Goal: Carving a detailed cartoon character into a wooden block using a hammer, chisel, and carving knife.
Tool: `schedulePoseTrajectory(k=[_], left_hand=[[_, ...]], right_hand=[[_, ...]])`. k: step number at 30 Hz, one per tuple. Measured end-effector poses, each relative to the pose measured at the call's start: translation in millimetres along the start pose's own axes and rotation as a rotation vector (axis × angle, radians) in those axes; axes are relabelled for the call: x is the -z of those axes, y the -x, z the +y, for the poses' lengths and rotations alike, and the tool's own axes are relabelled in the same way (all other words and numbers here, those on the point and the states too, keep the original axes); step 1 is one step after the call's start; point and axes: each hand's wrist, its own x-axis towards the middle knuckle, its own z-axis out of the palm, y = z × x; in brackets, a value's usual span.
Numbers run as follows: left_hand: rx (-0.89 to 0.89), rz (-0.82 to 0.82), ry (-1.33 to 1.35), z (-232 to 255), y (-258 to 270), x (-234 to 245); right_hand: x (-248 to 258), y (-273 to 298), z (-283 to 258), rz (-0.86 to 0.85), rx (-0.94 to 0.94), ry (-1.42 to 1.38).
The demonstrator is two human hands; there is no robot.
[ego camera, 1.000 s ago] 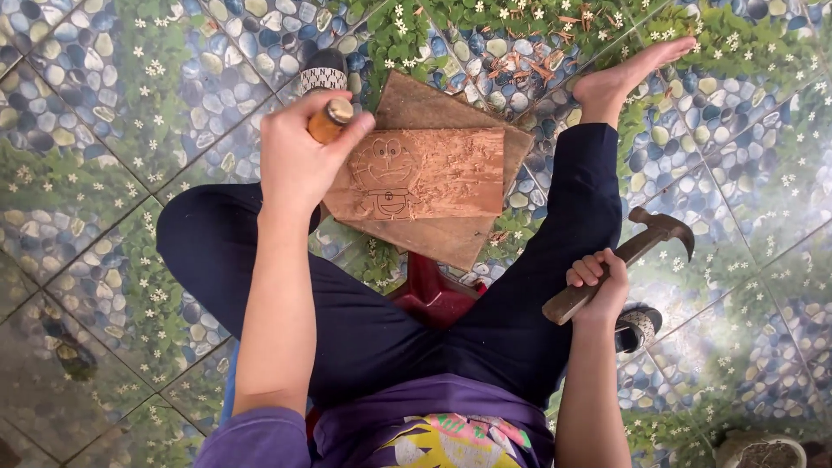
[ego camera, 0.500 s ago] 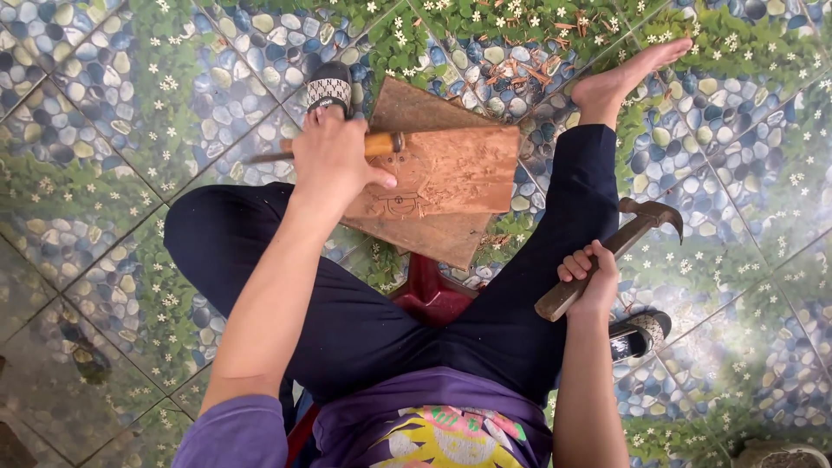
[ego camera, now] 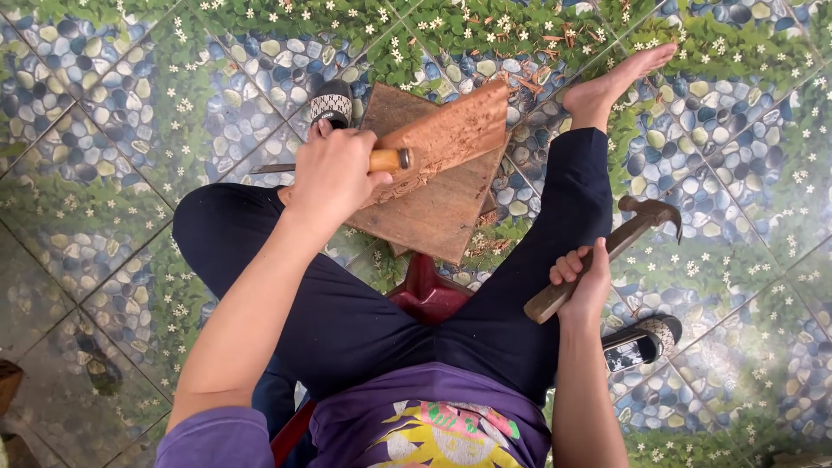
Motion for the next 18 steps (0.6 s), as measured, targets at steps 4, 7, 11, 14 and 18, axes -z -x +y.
schedulePoseTrajectory(k=[4,7,11,14,18], left_hand=[[0.008,-0.046,0.075,-19.7,-27.5,-9.4],[0.069,-0.143,0.144,-22.5,-34.9,24.5],[0.082,-0.217,0.188,-32.7,-44.8,23.3],[0.106,-0.307,0.19,-43.1,-53.6,17.8],[0.057,-0.383,0.261,-59.7,-57.8,5.6]], right_hand=[[-43.9,49.3,-15.7,-0.196,0.043,0.183],[-57.4,59.2,-10.0,-0.435,0.063,0.461],[-123.5,63.4,-9.0,-0.621,0.0,0.637],[-145.8,48.0,13.9,-0.644,-0.112,0.678],[-149.2,36.0,20.1,-0.572,-0.216,0.826]])
